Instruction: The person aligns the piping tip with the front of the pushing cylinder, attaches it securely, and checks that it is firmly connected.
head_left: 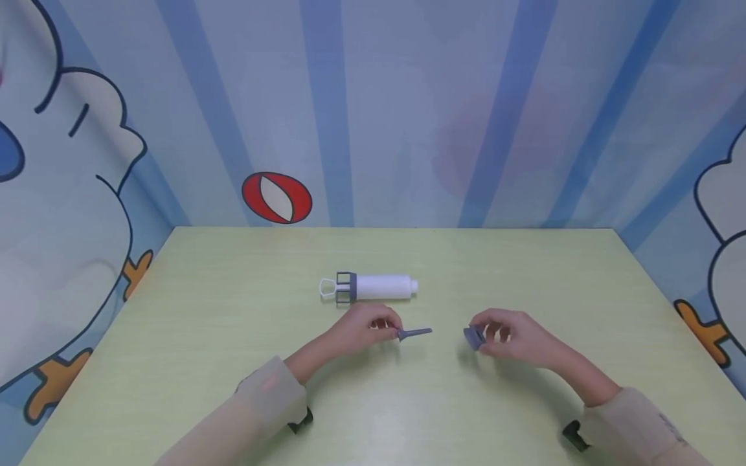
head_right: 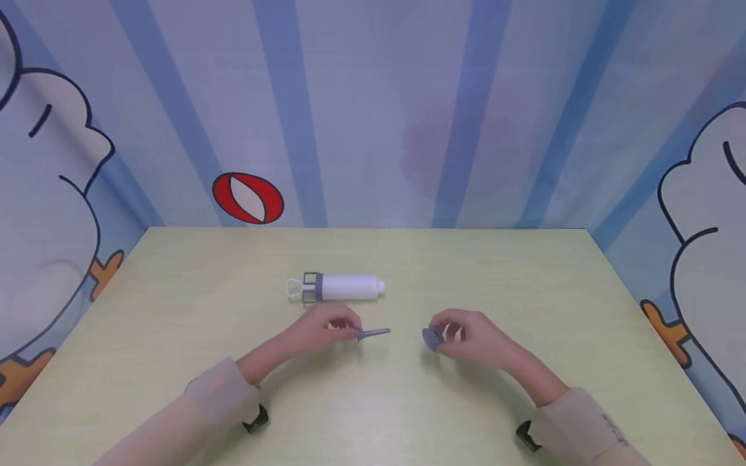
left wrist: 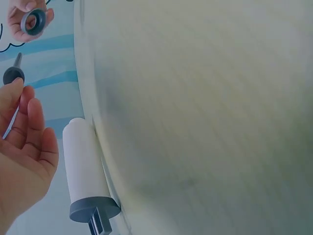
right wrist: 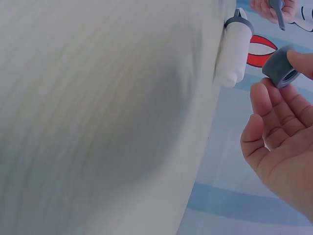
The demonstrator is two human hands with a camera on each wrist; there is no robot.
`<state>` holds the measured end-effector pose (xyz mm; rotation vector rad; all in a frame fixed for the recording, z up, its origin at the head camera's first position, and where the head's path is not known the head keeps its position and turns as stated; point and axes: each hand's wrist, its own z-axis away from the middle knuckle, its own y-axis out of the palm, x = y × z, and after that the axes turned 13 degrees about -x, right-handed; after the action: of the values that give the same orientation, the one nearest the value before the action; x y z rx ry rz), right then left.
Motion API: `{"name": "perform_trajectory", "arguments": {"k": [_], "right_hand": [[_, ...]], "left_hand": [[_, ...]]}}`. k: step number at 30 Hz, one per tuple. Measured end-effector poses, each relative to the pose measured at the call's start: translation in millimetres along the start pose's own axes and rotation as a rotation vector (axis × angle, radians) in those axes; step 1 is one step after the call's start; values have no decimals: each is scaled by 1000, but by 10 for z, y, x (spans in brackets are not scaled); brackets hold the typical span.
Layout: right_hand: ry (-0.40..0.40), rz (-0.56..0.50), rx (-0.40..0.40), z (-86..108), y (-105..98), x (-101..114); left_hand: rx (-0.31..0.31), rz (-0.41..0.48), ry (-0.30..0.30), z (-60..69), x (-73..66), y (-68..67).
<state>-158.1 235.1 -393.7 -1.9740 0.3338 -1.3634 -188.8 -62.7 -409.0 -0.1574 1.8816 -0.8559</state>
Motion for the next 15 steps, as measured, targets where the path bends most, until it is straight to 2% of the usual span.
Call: {"name": "perform_trajectory", "arguments": {"k": [15], "right_hand": [[-31,-196,-60,-139,204,106]], "left_hand": [[6,50,-33,1,-118,68]]}}
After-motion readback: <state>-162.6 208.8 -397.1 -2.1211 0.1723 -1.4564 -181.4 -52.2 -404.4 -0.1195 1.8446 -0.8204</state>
